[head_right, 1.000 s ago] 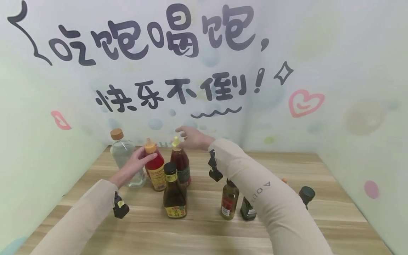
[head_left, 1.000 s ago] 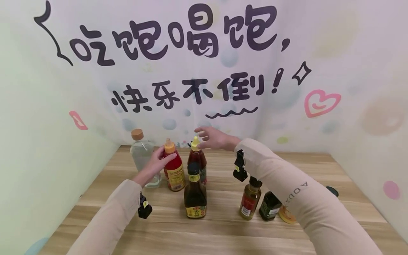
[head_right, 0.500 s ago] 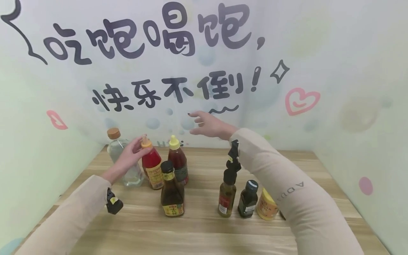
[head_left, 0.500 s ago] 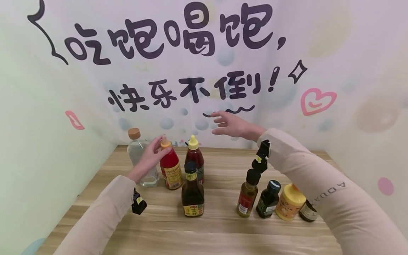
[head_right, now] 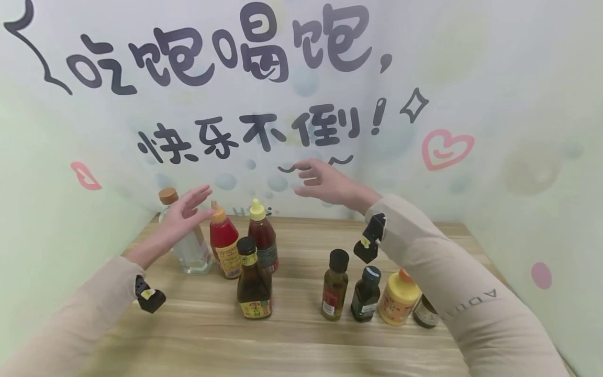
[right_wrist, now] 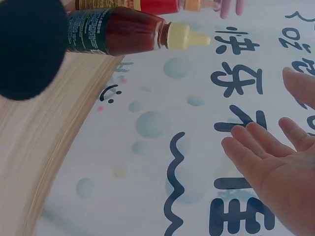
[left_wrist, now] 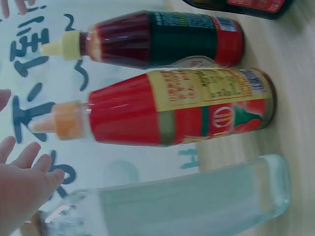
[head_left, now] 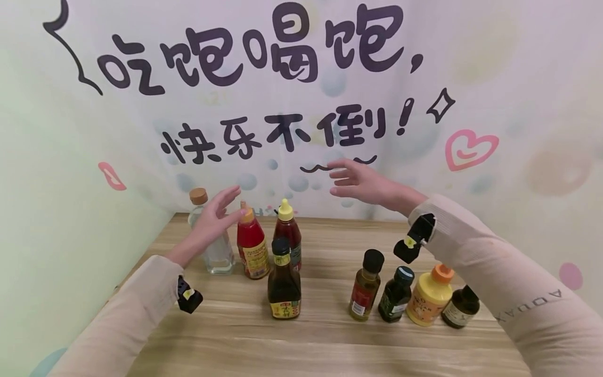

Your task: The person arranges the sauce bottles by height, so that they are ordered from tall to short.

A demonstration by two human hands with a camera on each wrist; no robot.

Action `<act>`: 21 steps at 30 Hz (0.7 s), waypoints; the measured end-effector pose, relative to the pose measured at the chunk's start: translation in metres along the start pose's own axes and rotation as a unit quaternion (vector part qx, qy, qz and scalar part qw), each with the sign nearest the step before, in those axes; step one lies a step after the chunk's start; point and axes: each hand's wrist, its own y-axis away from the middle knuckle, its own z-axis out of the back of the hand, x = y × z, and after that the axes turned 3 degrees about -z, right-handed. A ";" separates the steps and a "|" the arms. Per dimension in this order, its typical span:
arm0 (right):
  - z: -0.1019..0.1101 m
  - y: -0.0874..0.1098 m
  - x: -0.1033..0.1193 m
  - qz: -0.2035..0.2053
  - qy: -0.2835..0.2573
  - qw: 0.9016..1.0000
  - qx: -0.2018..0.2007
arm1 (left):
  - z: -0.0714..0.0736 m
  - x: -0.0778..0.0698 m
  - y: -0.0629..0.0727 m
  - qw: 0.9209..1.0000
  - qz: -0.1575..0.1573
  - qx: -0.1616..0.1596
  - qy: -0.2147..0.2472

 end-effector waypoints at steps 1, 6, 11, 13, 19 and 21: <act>0.000 0.002 0.000 0.003 -0.002 1.000 0.002 | 0.001 -0.003 0.000 1.000 -0.010 -0.002 -0.006; -0.004 0.015 -0.002 0.021 -0.001 1.000 0.010 | 0.007 -0.022 0.003 0.999 -0.049 -0.005 -0.008; -0.008 0.026 -0.008 0.029 -0.012 0.999 0.017 | 0.010 -0.039 0.004 0.997 -0.079 0.011 0.006; -0.009 0.031 -0.012 0.031 -0.021 0.999 0.021 | 0.009 -0.045 0.004 0.996 -0.090 0.017 0.014; -0.011 0.049 -0.025 0.034 -0.028 0.999 0.031 | 0.002 -0.060 0.006 0.993 -0.109 0.046 0.026; -0.012 0.056 -0.029 0.031 -0.029 0.998 0.035 | -0.003 -0.064 0.007 0.992 -0.109 0.062 0.030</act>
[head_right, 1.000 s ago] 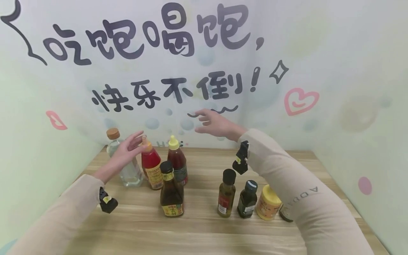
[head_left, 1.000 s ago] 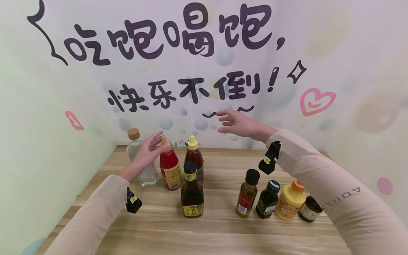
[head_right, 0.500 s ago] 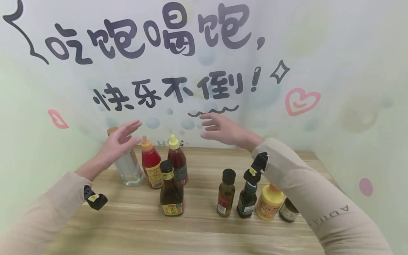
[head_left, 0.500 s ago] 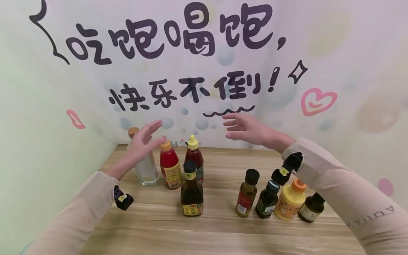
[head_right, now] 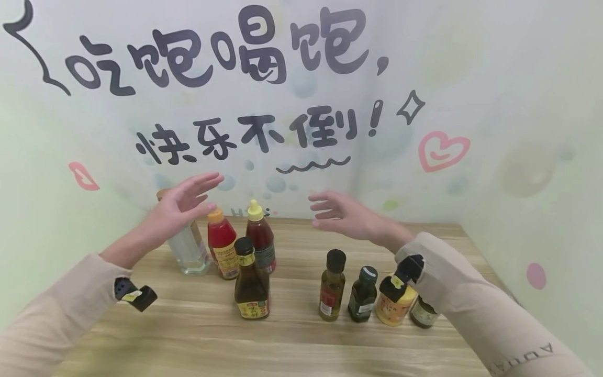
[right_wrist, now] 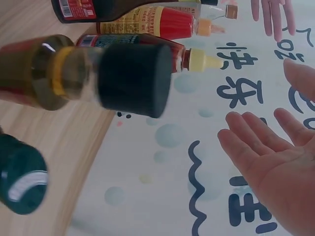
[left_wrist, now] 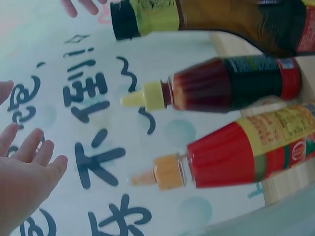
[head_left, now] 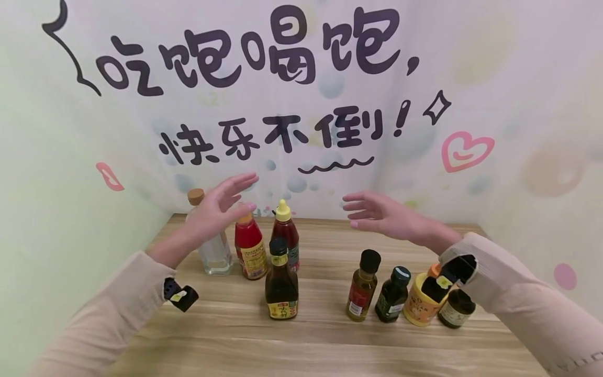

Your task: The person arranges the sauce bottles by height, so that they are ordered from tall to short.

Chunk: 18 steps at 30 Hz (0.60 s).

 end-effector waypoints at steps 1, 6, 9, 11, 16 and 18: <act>-0.001 0.003 -0.002 -0.002 -0.001 1.000 0.002 | -0.003 -0.002 0.000 1.000 0.003 0.009 0.001; -0.008 0.017 -0.018 -0.004 0.001 1.000 0.008 | -0.019 -0.004 0.002 0.998 0.021 0.062 -0.007; -0.013 0.023 -0.028 0.007 0.007 1.000 0.014 | -0.028 -0.001 0.002 0.993 0.028 0.112 -0.018; -0.015 0.026 -0.034 0.010 0.000 1.000 0.020 | -0.033 0.003 0.002 0.988 0.035 0.145 -0.024; -0.023 0.032 -0.045 0.018 -0.004 1.000 0.022 | -0.045 0.011 0.003 0.981 0.030 0.191 -0.026; -0.026 0.033 -0.048 0.023 0.000 1.000 0.016 | -0.048 0.015 0.004 0.980 0.028 0.194 -0.025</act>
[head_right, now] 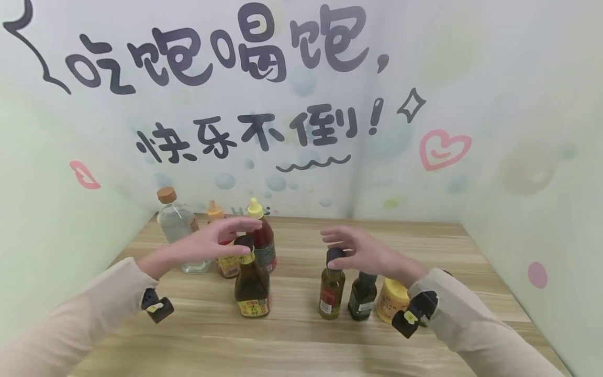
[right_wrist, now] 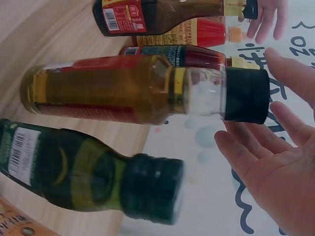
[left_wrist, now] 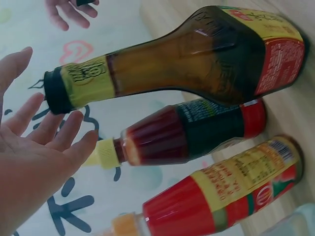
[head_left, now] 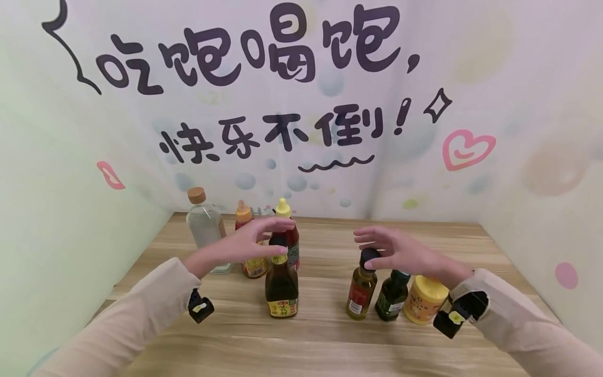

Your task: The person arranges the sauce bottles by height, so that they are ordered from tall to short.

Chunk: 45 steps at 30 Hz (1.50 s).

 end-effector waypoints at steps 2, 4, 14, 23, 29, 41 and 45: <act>-0.003 0.001 -0.003 0.006 0.000 1.000 -0.003 | -0.002 0.003 -0.001 1.000 0.007 -0.001 0.007; -0.006 0.002 -0.005 0.012 -0.011 1.000 -0.005 | -0.005 0.007 -0.001 1.000 0.017 -0.007 0.014; -0.011 0.005 -0.009 0.004 -0.014 1.000 -0.018 | -0.023 0.031 0.001 0.995 0.035 -0.030 0.083; -0.012 0.005 -0.013 0.015 -0.018 1.000 -0.016 | -0.032 0.039 0.004 0.990 0.036 -0.078 0.114; -0.013 0.006 -0.016 0.010 -0.020 1.000 -0.021 | -0.036 0.042 0.006 0.986 0.034 -0.097 0.129; -0.013 0.006 -0.017 0.017 -0.029 0.999 -0.013 | -0.038 0.045 0.004 0.988 0.033 -0.126 0.081; -0.012 0.007 -0.017 0.013 -0.028 0.999 -0.014 | -0.040 0.044 0.003 0.986 0.037 -0.134 0.090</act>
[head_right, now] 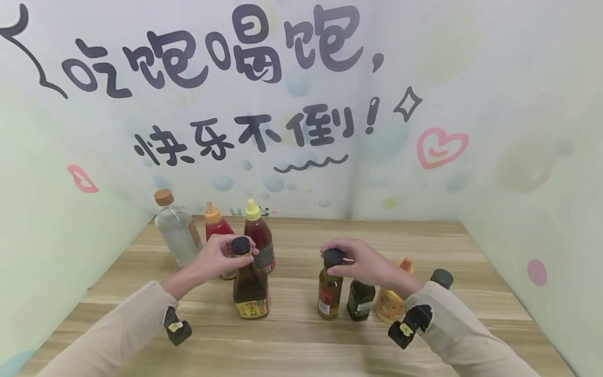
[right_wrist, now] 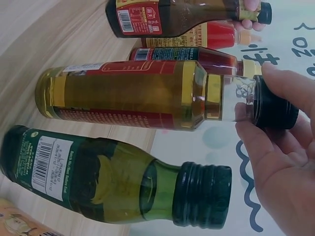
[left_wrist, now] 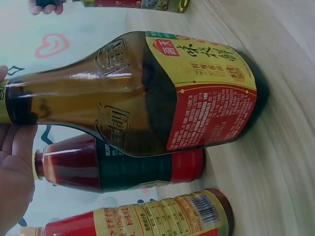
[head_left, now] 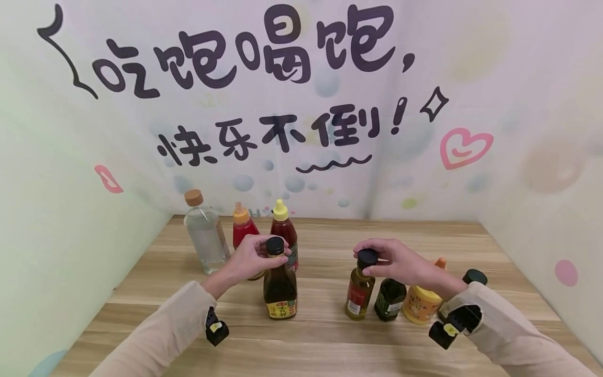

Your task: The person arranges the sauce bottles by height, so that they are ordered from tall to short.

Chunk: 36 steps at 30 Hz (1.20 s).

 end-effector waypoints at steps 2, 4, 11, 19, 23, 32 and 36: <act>0.000 0.000 0.000 -0.003 0.002 1.000 -0.001 | -0.002 -0.001 -0.001 1.000 0.003 -0.006 0.001; 0.000 0.000 -0.001 -0.004 0.001 1.000 -0.002 | -0.004 -0.001 -0.002 1.000 0.003 -0.014 0.000; 0.001 0.003 -0.002 -0.010 -0.003 1.000 -0.003 | -0.017 -0.012 -0.011 0.999 -0.019 -0.026 0.003; 0.002 0.004 0.000 -0.002 0.007 1.000 -0.005 | -0.021 -0.034 -0.033 0.999 -0.004 -0.051 -0.010; 0.002 0.003 -0.001 -0.002 0.004 1.000 -0.004 | -0.026 -0.033 -0.047 0.998 -0.005 -0.055 -0.009; 0.001 0.000 0.000 -0.004 -0.002 1.000 -0.003 | -0.038 -0.027 -0.067 0.998 -0.012 -0.064 -0.024; 0.001 -0.002 0.000 -0.003 -0.002 1.000 0.000 | -0.043 -0.022 -0.074 0.997 -0.026 -0.065 -0.029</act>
